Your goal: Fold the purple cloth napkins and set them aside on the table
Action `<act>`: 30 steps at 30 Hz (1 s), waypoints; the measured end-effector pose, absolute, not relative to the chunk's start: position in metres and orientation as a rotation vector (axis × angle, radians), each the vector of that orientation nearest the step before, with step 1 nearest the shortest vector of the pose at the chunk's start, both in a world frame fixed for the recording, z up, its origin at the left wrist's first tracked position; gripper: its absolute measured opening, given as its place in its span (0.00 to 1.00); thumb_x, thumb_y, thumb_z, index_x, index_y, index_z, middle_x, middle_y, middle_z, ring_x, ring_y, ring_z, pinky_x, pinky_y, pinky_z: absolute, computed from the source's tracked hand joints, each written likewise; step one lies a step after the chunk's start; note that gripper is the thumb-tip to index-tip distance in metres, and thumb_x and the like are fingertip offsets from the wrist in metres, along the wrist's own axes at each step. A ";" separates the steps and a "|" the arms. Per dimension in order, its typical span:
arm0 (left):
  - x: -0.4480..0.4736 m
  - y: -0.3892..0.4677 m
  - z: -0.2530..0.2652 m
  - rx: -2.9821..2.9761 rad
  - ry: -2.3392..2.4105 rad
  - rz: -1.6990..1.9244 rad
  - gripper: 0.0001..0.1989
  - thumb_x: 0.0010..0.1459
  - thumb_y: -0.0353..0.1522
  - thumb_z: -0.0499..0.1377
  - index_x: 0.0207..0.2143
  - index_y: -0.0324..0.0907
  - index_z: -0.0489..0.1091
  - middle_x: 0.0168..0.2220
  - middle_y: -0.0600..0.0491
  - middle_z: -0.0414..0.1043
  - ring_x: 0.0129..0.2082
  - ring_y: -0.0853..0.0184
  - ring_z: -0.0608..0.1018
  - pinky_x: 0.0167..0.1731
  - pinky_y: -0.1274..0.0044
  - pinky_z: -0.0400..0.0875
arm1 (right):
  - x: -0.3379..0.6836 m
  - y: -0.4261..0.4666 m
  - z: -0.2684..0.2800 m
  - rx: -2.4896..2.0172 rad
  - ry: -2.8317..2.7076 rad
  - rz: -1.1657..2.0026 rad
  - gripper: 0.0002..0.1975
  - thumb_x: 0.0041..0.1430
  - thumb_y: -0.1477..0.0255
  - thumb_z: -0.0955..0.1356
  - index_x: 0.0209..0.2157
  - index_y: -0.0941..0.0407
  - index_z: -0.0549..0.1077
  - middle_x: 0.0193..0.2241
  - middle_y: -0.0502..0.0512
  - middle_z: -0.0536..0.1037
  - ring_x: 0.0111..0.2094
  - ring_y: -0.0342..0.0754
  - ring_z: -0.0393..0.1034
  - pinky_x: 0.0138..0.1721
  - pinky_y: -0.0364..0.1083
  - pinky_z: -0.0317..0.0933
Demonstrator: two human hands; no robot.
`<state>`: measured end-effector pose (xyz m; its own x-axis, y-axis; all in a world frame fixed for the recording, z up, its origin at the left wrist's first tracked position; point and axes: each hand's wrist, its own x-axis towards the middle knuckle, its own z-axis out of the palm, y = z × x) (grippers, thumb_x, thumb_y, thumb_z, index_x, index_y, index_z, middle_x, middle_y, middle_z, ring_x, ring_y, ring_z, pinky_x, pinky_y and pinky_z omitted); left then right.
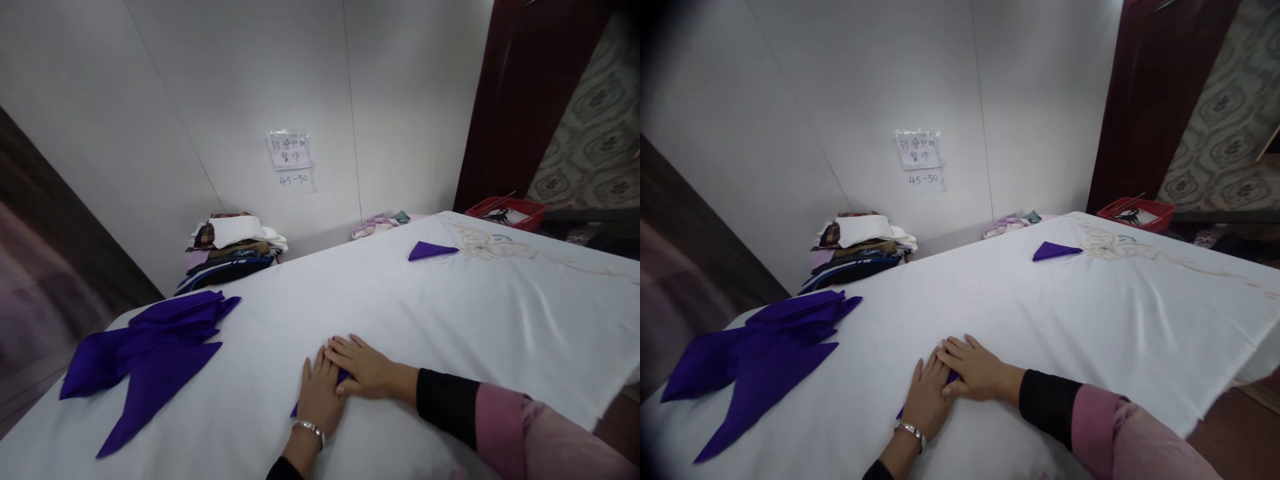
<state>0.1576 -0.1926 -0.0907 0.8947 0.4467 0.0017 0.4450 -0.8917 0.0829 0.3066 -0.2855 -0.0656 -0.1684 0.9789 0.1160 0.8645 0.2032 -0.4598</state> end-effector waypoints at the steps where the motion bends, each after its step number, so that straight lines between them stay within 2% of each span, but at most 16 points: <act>1: 0.158 -0.193 -0.090 2.979 0.707 0.039 0.31 0.60 0.39 0.45 0.64 0.47 0.43 0.65 0.55 0.42 0.65 0.60 0.47 0.61 0.59 0.43 | 0.310 -0.290 -0.067 -1.726 -2.101 0.407 0.40 0.58 0.49 0.58 0.65 0.56 0.42 0.64 0.64 0.44 0.64 0.56 0.34 0.61 0.61 0.29; 9: 0.162 -0.201 -0.074 2.987 0.762 0.006 0.29 0.60 0.39 0.44 0.63 0.43 0.48 0.65 0.54 0.40 0.64 0.56 0.50 0.60 0.57 0.46 | 0.328 -0.320 -0.068 -1.785 -2.115 0.413 0.42 0.58 0.49 0.58 0.65 0.55 0.37 0.65 0.64 0.42 0.64 0.57 0.33 0.60 0.62 0.27; 16: 0.163 -0.202 -0.072 3.009 0.765 0.020 0.28 0.61 0.40 0.43 0.63 0.43 0.50 0.65 0.52 0.42 0.64 0.57 0.51 0.59 0.57 0.47 | 0.340 -0.353 -0.067 -1.885 -2.108 0.452 0.42 0.58 0.48 0.57 0.65 0.56 0.37 0.65 0.62 0.42 0.65 0.56 0.32 0.61 0.61 0.25; 20: 0.164 -0.203 -0.071 3.007 0.772 0.028 0.28 0.61 0.40 0.43 0.63 0.44 0.50 0.65 0.52 0.42 0.64 0.57 0.51 0.59 0.57 0.47 | 0.343 -0.367 -0.049 -2.014 -2.055 0.474 0.42 0.58 0.48 0.56 0.65 0.57 0.39 0.64 0.64 0.42 0.64 0.57 0.32 0.61 0.62 0.25; 23: 0.163 -0.202 -0.072 3.003 0.765 0.033 0.28 0.61 0.40 0.43 0.63 0.43 0.50 0.65 0.52 0.42 0.64 0.57 0.51 0.59 0.57 0.46 | 0.332 -0.351 -0.028 -1.998 -2.044 0.386 0.44 0.57 0.46 0.56 0.65 0.60 0.41 0.64 0.66 0.42 0.65 0.57 0.30 0.61 0.61 0.23; 26: 0.160 -0.198 -0.074 3.004 0.740 0.017 0.28 0.61 0.39 0.44 0.63 0.44 0.50 0.65 0.51 0.45 0.64 0.57 0.51 0.59 0.57 0.46 | 0.311 -0.320 -0.016 -1.800 -2.128 0.361 0.46 0.56 0.46 0.57 0.65 0.62 0.40 0.65 0.66 0.41 0.65 0.55 0.28 0.61 0.59 0.21; 30: 0.158 -0.194 -0.078 3.023 0.664 -0.049 0.26 0.59 0.35 0.47 0.61 0.50 0.54 0.63 0.52 0.52 0.63 0.57 0.52 0.60 0.58 0.42 | 0.292 -0.289 -0.023 -1.630 -2.135 0.476 0.43 0.58 0.47 0.57 0.65 0.61 0.41 0.64 0.66 0.43 0.65 0.55 0.31 0.61 0.58 0.26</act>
<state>0.1578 -0.1942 -0.0780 0.9074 0.4182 -0.0409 0.4197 -0.9069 0.0377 0.2922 -0.2886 -0.0230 -0.2316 0.9660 0.1148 0.8256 0.2576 -0.5021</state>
